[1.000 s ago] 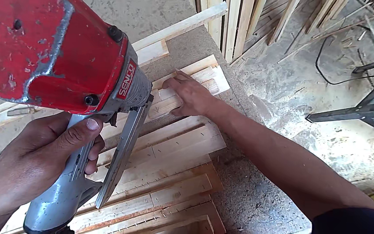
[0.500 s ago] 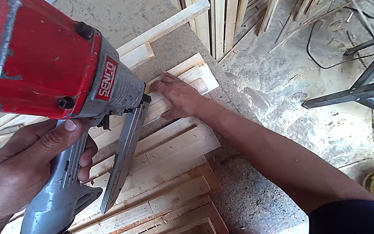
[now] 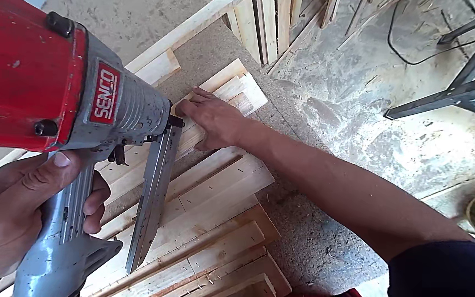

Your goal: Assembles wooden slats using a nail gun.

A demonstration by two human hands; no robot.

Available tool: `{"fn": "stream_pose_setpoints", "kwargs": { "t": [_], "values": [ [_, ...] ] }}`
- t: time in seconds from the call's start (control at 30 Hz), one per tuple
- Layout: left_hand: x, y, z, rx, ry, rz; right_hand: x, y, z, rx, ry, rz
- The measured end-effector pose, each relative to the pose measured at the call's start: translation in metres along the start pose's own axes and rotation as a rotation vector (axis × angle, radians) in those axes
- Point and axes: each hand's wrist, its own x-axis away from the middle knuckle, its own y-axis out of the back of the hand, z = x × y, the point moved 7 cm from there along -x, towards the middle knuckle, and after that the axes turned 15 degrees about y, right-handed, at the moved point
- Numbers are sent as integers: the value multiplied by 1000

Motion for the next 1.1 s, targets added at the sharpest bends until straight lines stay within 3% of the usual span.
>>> {"fn": "stream_pose_setpoints", "kwargs": {
  "t": [0.37, 0.47, 0.57, 0.7, 0.93, 1.1],
  "values": [
    [-3, -2, 2, -56, 65, -122, 7, 14, 5, 53, -34, 32],
    [-2, -3, 8, -59, 36, -115, 44, 52, -20, 11, -75, -55],
    [-1, -8, 8, -51, 22, -99, 89, 72, -60, -73, -130, -29],
    [-2, -9, 9, -17, 31, -122, 107, 70, -82, -244, -86, -54],
    [-1, -8, 13, 14, 44, -148, 113, 61, -87, -294, 25, -209],
    [0, -14, 14, -48, 50, -193, 114, 56, -90, -317, -11, -219]
  ]
}}
